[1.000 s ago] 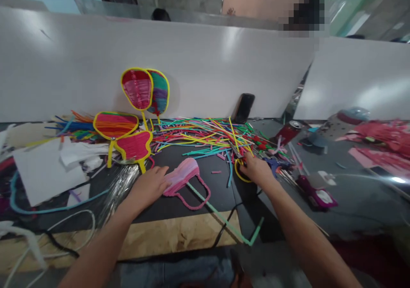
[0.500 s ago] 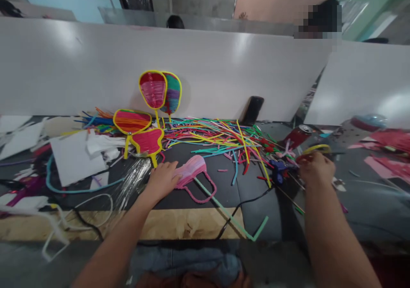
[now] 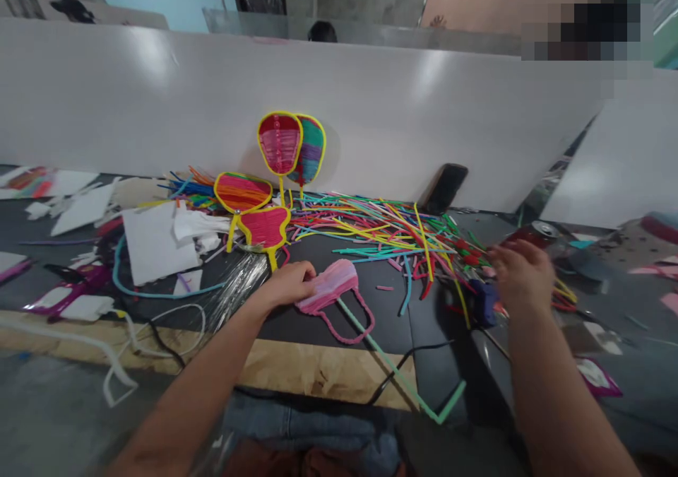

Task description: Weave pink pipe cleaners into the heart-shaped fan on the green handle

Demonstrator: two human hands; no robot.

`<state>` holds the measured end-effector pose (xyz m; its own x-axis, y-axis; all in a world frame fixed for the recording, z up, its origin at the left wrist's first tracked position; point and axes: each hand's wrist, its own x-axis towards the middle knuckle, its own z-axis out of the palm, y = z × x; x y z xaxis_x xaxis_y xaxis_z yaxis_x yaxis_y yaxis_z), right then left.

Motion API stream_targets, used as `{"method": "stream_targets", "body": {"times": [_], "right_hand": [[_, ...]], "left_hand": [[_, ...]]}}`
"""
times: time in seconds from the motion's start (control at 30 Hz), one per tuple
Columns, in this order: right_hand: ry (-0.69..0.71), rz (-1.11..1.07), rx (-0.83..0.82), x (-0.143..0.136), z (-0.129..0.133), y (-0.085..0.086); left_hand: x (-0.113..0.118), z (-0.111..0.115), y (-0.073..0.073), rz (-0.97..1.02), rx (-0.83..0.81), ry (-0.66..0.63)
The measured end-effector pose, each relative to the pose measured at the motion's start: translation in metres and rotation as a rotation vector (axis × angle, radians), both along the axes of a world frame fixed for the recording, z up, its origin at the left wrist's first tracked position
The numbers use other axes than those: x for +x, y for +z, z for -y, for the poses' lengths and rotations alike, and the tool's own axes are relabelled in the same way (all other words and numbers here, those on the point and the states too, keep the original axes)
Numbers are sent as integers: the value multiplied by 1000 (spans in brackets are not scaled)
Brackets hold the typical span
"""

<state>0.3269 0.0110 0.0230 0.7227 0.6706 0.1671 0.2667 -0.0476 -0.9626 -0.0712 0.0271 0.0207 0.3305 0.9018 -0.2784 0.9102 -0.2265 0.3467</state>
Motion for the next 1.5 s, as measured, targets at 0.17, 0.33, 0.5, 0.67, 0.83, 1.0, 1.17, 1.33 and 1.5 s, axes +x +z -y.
{"method": "stream_targets", "body": {"times": [0.17, 0.33, 0.5, 0.67, 0.83, 1.0, 1.17, 1.33, 1.5], "right_hand": [[805, 223, -93, -106, 3, -27], [973, 403, -142, -162, 2, -41], [977, -288, -190, -167, 3, -34], [723, -838, -50, -163, 3, -28], [604, -876, -28, -162, -4, -35], [604, -799, -31, -162, -4, -24], [645, -814, -37, -170, 1, -18], [640, -666, 7, -175, 1, -40], [520, 11, 119, -158, 2, -42]], "left_hand": [[5, -5, -2, 66, -71, -21], [0, -9, 1, 183, -186, -49], [1, -14, 14, 760, -333, 56], [14, -10, 7, 1439, -568, 284], [27, 4, -12, 1454, -789, 282], [35, 5, -20, 1479, -697, 450], [28, 4, -25, 1530, -726, 461], [26, 8, -26, 1538, -708, 440], [32, 11, -26, 1511, -560, 461]]}}
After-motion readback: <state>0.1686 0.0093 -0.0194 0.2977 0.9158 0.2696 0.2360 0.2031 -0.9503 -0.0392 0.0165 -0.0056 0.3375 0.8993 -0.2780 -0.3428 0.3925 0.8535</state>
